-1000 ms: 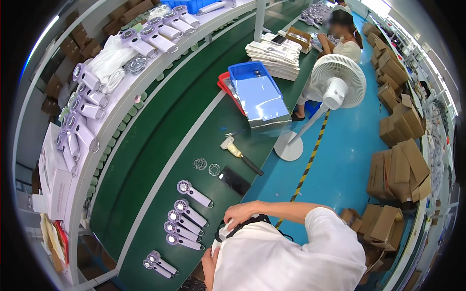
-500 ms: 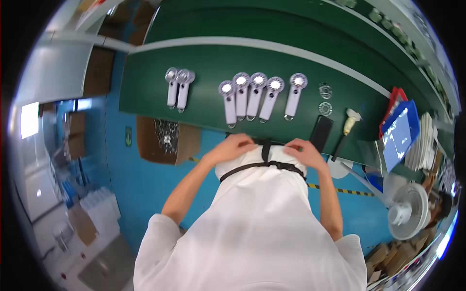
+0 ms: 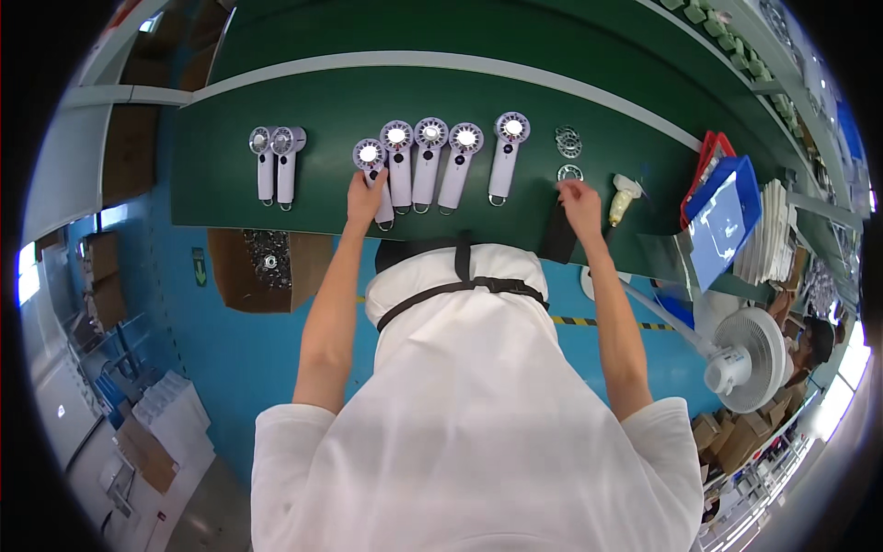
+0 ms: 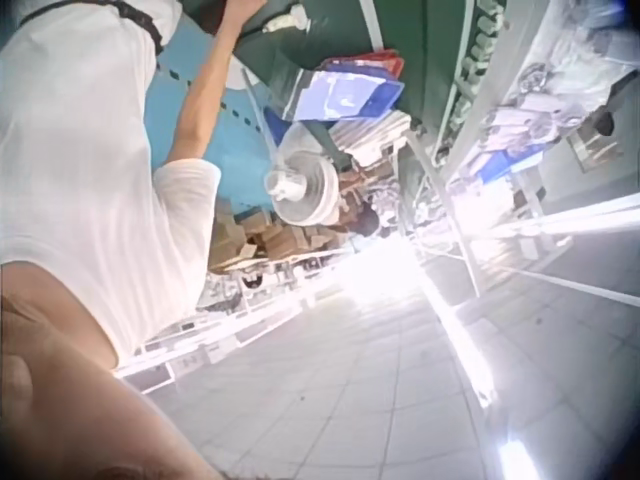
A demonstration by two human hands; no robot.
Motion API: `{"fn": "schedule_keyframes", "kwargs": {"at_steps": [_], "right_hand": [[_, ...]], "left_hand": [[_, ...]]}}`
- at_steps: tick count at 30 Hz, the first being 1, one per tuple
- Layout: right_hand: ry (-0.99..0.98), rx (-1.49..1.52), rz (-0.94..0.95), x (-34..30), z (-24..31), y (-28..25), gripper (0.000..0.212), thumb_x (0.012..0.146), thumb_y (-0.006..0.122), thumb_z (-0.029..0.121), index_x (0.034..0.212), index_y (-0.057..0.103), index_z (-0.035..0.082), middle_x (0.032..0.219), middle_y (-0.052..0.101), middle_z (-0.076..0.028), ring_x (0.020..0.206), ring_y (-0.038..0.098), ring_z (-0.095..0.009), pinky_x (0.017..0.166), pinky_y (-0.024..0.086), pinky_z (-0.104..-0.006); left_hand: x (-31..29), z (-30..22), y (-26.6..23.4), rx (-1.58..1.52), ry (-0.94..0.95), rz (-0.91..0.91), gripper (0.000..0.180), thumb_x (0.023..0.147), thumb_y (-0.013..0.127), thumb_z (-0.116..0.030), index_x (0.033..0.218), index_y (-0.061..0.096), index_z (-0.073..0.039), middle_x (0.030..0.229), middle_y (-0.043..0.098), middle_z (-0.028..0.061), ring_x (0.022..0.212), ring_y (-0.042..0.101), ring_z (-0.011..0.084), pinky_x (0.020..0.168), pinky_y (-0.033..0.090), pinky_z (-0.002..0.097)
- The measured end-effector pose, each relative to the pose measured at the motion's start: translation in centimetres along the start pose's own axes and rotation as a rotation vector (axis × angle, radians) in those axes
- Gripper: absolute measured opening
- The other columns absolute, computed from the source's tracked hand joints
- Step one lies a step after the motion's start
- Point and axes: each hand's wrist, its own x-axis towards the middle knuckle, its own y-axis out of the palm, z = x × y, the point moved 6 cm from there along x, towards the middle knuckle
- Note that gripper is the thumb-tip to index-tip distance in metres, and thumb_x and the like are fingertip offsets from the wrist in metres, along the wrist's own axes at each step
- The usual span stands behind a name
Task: Assembling handheld portable fans on a factory production line.
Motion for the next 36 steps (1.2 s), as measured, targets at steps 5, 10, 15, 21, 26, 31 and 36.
{"fn": "schedule_keyframes", "kwargs": {"at_steps": [5, 10, 15, 21, 26, 31, 36], "right_hand": [[-0.073, 0.161, -0.079, -0.4, 8.1, -0.8, 0.017, 0.094, 0.063, 0.016, 0.101, 0.070, 0.002, 0.079, 0.070, -0.008, 0.070, 0.065, -0.015, 0.067, 0.051, -0.0288], [-0.440, 0.269, -0.005, -4.4, 21.5, 0.9, 0.021, 0.085, 0.072, 0.006, 0.105, 0.068, 0.003, 0.103, 0.062, -0.010, 0.091, 0.063, -0.020, 0.080, 0.051, -0.0303], [-0.646, 0.248, -0.017, -5.3, 28.3, 1.3, 0.041, 0.079, 0.078, 0.007, 0.118, 0.064, 0.006, 0.128, 0.050, -0.013, 0.109, 0.057, -0.030, 0.091, 0.049, -0.0380], [-0.653, 0.199, -0.100, -5.7, 29.5, -0.5, 0.042, 0.079, 0.077, 0.004, 0.119, 0.065, 0.007, 0.126, 0.056, -0.012, 0.110, 0.060, -0.026, 0.091, 0.049, -0.0352], [-0.725, 0.134, -0.175, -6.0, 29.3, -1.9, 0.038, 0.078, 0.077, 0.001, 0.114, 0.066, 0.005, 0.122, 0.056, -0.013, 0.102, 0.063, -0.027, 0.083, 0.054, -0.0356], [-0.788, 0.120, -0.250, -7.2, 30.4, -3.2, 0.037, 0.077, 0.077, -0.001, 0.112, 0.067, 0.004, 0.120, 0.058, -0.013, 0.090, 0.066, -0.022, 0.079, 0.055, -0.0333], [-0.793, 0.100, -0.257, -8.0, 31.2, -3.5, 0.036, 0.077, 0.078, -0.001, 0.111, 0.067, 0.003, 0.120, 0.058, -0.013, 0.086, 0.066, -0.020, 0.074, 0.056, -0.0313]], "left_hand": [[-2.0, -2.7, -2.7, -0.104, 0.042, -0.133, 0.049, 0.091, 0.070, -0.040, 0.109, 0.051, 0.002, 0.094, 0.068, 0.0183, 0.085, 0.068, 0.0271, 0.074, 0.051, 0.0380], [-8.0, -14.9, -5.1, -0.446, 0.008, 0.174, 0.038, 0.094, 0.068, -0.023, 0.109, 0.042, 0.001, 0.083, 0.069, 0.0108, 0.064, 0.068, 0.0156, 0.056, 0.051, 0.0286], [-12.5, -22.2, -4.6, -0.474, 0.039, 0.248, 0.044, 0.091, 0.070, -0.024, 0.113, 0.042, 0.001, 0.082, 0.068, 0.0107, 0.062, 0.066, 0.0151, 0.056, 0.052, 0.0290], [-14.4, -25.0, -3.6, -0.414, 0.145, 0.329, 0.042, 0.092, 0.067, -0.027, 0.112, 0.041, -0.001, 0.081, 0.067, 0.0141, 0.059, 0.066, 0.0216, 0.056, 0.051, 0.0334], [-15.3, -26.6, -4.0, -0.355, 0.199, 0.332, 0.040, 0.092, 0.068, -0.025, 0.109, 0.042, 0.000, 0.083, 0.067, 0.0166, 0.065, 0.067, 0.0268, 0.058, 0.050, 0.0346], [-16.5, -28.2, -5.4, -0.381, 0.327, 0.261, 0.039, 0.091, 0.070, -0.022, 0.108, 0.043, 0.001, 0.084, 0.067, 0.0179, 0.067, 0.067, 0.0288, 0.061, 0.051, 0.0352], [-17.0, -27.7, -5.3, -0.456, 0.319, 0.239, 0.039, 0.089, 0.071, -0.020, 0.107, 0.043, 0.001, 0.085, 0.067, 0.0181, 0.068, 0.068, 0.0284, 0.060, 0.051, 0.0348]]}}
